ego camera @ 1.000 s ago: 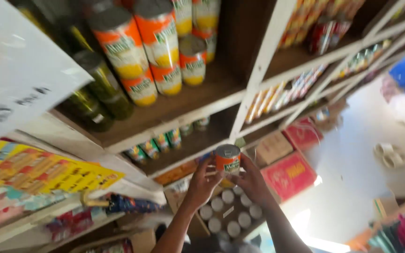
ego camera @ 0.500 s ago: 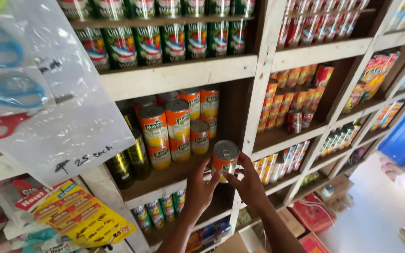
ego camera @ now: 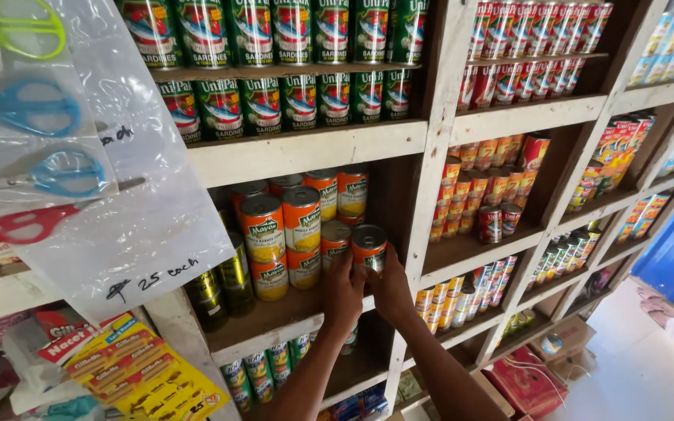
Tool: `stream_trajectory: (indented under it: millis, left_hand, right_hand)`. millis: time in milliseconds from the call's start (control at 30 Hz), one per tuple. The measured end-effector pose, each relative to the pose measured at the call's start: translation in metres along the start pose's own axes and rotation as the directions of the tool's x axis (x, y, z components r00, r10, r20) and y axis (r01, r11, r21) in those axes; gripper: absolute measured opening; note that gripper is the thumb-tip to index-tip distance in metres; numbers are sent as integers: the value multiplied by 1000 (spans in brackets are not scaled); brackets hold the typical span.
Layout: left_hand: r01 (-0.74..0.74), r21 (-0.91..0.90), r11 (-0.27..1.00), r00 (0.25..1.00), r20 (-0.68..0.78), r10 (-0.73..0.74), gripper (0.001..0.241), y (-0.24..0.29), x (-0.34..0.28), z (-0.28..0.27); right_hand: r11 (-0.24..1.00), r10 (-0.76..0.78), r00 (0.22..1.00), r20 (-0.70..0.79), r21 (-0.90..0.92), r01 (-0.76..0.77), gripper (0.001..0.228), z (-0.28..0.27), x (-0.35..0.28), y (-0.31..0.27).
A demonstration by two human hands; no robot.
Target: The recorder is stocking canned goods from a cardboard box onto grocery store shelves.
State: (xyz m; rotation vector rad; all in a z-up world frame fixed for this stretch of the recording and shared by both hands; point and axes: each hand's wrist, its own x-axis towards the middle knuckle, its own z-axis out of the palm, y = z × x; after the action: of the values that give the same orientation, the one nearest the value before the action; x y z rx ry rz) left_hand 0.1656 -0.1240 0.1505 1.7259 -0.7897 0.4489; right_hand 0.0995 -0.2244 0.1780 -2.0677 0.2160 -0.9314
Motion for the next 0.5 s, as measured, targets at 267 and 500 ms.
stream_trajectory:
  millis: [267,500]
  left_hand:
    - [-30,51,998,995,97,25,58,-28,-4,19]
    - [39,61,997,972,227,-52,58,-31,-5,19]
  right_hand:
    - [992,92,996,7,-91,-92,75,15,5,29]
    - [952,185,982,43,-255,-168,77,29,13,52]
